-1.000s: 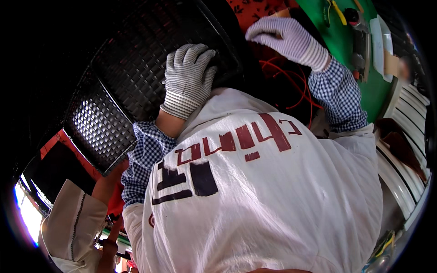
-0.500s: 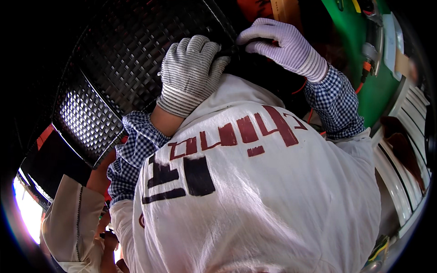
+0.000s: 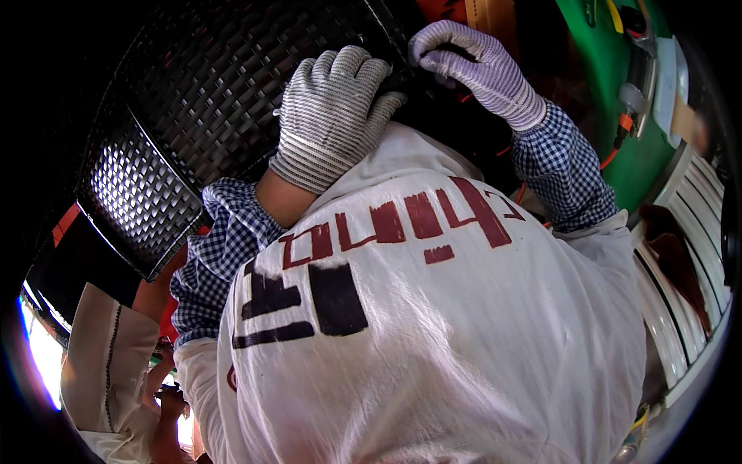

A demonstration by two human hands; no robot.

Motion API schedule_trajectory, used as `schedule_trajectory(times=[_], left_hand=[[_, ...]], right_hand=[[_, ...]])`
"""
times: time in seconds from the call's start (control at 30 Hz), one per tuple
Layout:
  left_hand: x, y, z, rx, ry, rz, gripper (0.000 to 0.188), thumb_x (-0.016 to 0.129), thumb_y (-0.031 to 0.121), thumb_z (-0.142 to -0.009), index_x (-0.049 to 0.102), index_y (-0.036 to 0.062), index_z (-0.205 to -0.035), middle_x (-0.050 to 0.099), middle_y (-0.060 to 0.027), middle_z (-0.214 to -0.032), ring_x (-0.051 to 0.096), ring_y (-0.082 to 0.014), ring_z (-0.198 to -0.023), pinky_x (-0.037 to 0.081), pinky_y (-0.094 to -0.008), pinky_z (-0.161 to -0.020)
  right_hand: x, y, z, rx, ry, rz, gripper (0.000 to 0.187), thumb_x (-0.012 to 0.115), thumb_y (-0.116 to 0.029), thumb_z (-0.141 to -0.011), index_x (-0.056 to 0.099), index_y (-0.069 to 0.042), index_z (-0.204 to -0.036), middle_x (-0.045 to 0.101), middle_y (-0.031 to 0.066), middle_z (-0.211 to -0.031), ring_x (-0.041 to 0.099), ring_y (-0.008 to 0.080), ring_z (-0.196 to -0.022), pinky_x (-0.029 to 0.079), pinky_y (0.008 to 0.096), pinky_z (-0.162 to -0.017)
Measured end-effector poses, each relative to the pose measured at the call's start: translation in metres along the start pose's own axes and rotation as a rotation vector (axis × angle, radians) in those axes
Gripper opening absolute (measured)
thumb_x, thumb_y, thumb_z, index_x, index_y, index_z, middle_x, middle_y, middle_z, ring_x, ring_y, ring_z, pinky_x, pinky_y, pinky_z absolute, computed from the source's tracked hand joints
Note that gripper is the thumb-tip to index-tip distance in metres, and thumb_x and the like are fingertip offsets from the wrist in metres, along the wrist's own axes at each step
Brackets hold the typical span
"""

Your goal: The person trims excess strands on a wicker chair frame using pliers and scissors, turns the chair frame, and cuts and tucks the woven material along the edges.

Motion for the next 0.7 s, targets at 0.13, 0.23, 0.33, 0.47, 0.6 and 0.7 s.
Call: schedule_trajectory(times=[0.13,0.23,0.33,0.47,0.6,0.7], left_hand=[[0.005,0.004,-0.006,-0.025,-0.037,-0.038,0.036,0.072,0.036,-0.085,0.070,0.0054,-0.104,0.065,-0.0125,-0.099,0.064,-0.0290,-0.089,0.053,-0.0421,-0.081],[0.008,0.005,-0.011,-0.011,-0.051,-0.070,0.035,0.071,0.036,-0.086,0.070,0.0060,-0.104,0.064,-0.0128,-0.097,0.063,-0.0292,-0.086,0.053,-0.0426,-0.078],[0.009,0.001,-0.016,-0.003,-0.035,-0.012,0.030,0.070,0.034,-0.086,0.070,0.0074,-0.101,0.062,-0.0124,-0.090,0.062,-0.0290,-0.080,0.052,-0.0430,-0.074],[0.000,0.003,-0.027,0.007,-0.002,0.116,0.023,0.072,0.028,-0.082,0.066,0.0083,-0.090,0.057,-0.0119,-0.083,0.059,-0.0313,-0.077,0.049,-0.0440,-0.071],[-0.002,0.003,-0.029,-0.005,0.040,0.171,0.021,0.073,0.022,-0.079,0.062,0.0073,-0.089,0.056,-0.0124,-0.084,0.057,-0.0333,-0.080,0.046,-0.0444,-0.072],[-0.004,0.006,-0.019,-0.036,0.037,0.155,0.023,0.075,0.018,-0.076,0.062,0.0056,-0.090,0.057,-0.0121,-0.085,0.057,-0.0336,-0.081,0.046,-0.0445,-0.072]], right_hand=[[0.006,0.008,0.003,0.266,0.077,-0.243,0.014,0.058,-0.019,-0.099,0.064,-0.010,-0.109,0.064,-0.0014,-0.087,0.049,0.0037,-0.064,0.043,0.0201,-0.059],[0.008,0.010,-0.004,0.295,0.129,-0.216,0.014,0.059,-0.018,-0.099,0.064,-0.009,-0.108,0.062,-0.0026,-0.084,0.052,0.0041,-0.069,0.046,0.0197,-0.064],[0.009,-0.010,-0.008,0.151,0.107,-0.060,0.012,0.060,-0.015,-0.097,0.066,-0.007,-0.104,0.062,-0.0019,-0.082,0.054,0.0056,-0.072,0.048,0.0211,-0.068],[0.005,-0.020,-0.006,0.228,0.104,-0.047,0.008,0.062,-0.010,-0.094,0.064,-0.004,-0.099,0.063,0.0006,-0.081,0.055,0.0066,-0.072,0.049,0.0228,-0.070],[-0.003,-0.022,-0.007,0.152,0.195,-0.164,0.007,0.061,-0.008,-0.095,0.061,-0.004,-0.101,0.059,0.0004,-0.079,0.052,0.0047,-0.067,0.044,0.0202,-0.060],[-0.029,-0.037,0.002,0.161,0.255,-0.373,0.009,0.057,-0.005,-0.095,0.060,-0.004,-0.104,0.058,0.0017,-0.074,0.048,0.0043,-0.058,0.039,0.0193,-0.051]])
Point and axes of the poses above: each hand's wrist, its own z-axis away from the middle knuckle, its own x-axis out of the palm, y = z × x, the point moved 6 cm from there along -z, towards the middle knuckle
